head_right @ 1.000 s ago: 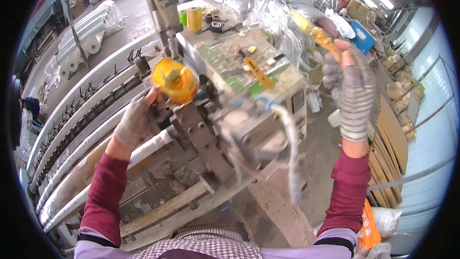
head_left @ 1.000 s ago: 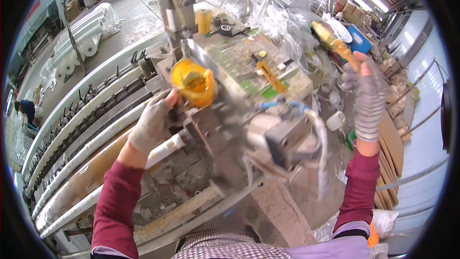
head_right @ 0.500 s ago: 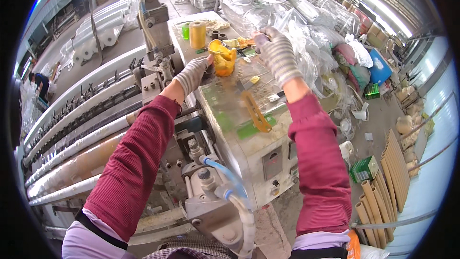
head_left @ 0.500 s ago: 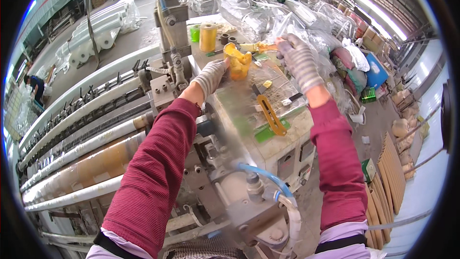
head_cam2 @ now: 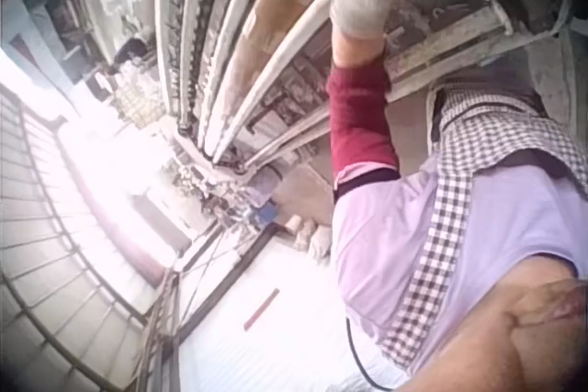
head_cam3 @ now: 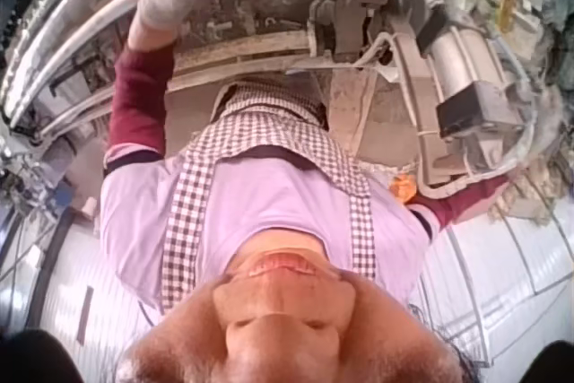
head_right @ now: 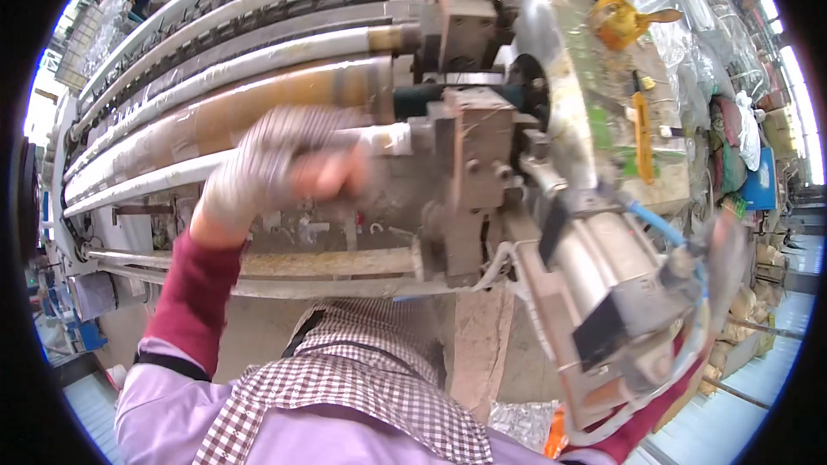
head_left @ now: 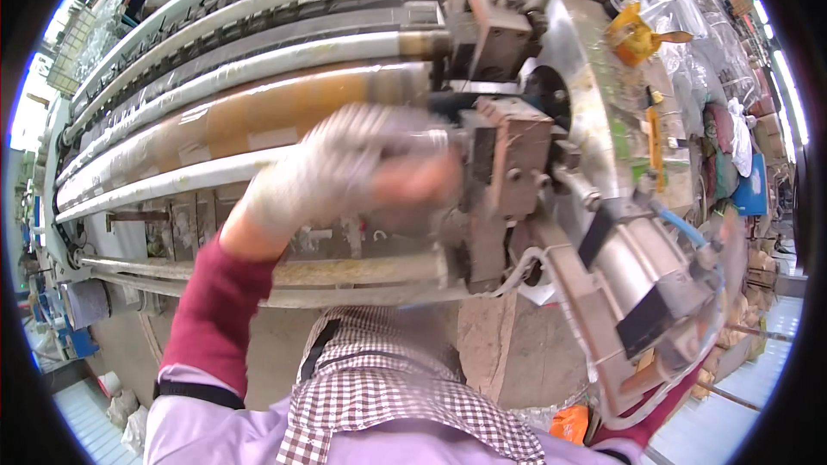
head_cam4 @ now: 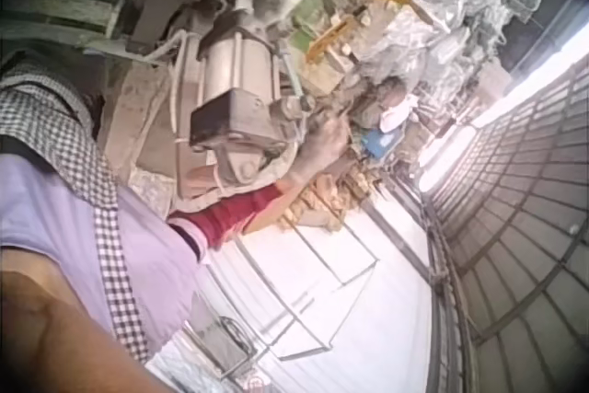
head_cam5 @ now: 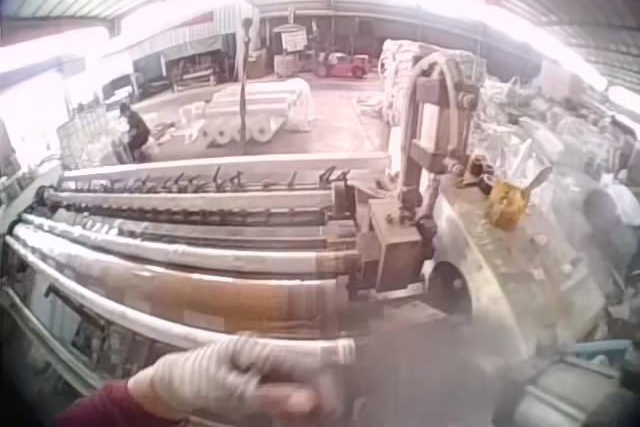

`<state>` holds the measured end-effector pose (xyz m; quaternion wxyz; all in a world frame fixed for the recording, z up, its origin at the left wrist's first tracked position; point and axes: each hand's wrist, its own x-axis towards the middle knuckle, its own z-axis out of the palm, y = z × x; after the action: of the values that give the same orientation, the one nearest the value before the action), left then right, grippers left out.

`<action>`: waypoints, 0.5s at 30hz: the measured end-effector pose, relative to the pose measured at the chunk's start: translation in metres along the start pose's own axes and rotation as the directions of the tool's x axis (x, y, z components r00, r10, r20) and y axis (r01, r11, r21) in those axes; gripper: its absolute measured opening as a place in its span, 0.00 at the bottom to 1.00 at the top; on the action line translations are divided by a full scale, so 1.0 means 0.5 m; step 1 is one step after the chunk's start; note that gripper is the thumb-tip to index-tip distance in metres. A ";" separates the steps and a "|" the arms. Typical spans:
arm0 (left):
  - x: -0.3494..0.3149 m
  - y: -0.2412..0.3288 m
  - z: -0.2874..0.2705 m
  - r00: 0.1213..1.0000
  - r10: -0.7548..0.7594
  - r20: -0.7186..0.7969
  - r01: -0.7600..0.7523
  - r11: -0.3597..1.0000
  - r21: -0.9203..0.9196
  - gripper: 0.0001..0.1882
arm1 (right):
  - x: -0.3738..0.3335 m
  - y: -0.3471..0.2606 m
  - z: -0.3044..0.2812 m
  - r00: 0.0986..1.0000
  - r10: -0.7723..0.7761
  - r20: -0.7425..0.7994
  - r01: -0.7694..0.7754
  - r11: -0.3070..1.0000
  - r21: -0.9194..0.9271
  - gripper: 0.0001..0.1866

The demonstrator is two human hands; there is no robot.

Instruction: Operating a machine to wrap plastic cores with film, including loading cores, applying adhesive, and organizing finished rollers.

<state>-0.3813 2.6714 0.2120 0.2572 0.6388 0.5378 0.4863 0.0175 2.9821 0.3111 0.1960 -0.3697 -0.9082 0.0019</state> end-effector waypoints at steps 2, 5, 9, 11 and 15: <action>-0.194 0.012 0.011 0.686 -0.643 0.342 0.693 0.433 -0.576 0.16 | -0.138 -0.121 0.089 0.700 0.442 0.561 -0.597 -0.069 0.799 0.28; -0.465 -0.141 0.092 0.513 -0.855 -0.077 0.556 0.399 -0.729 0.16 | -0.442 -0.169 0.190 0.571 0.554 0.605 -0.816 0.301 0.494 0.27; -0.544 -0.334 0.104 0.491 -0.809 -0.323 0.152 0.444 -0.883 0.19 | -0.365 -0.601 0.424 0.723 -0.071 0.687 -0.687 -0.179 0.705 0.35; -0.496 -0.390 0.104 0.524 -0.721 -0.454 -0.177 0.429 -0.886 0.17 | -0.329 -0.671 0.611 0.692 -0.106 0.714 -0.652 -0.517 0.554 0.34; -0.473 -0.441 0.126 0.409 -0.810 -0.421 -0.071 0.432 -0.899 0.12 | -0.262 -0.715 0.782 0.740 0.068 0.669 -0.547 -0.517 0.658 0.24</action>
<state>-0.4089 2.5256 -0.0821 0.3487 -0.0450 0.4419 0.8253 -0.2770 2.6894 -0.0431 0.2546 -0.3130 -0.3314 0.8529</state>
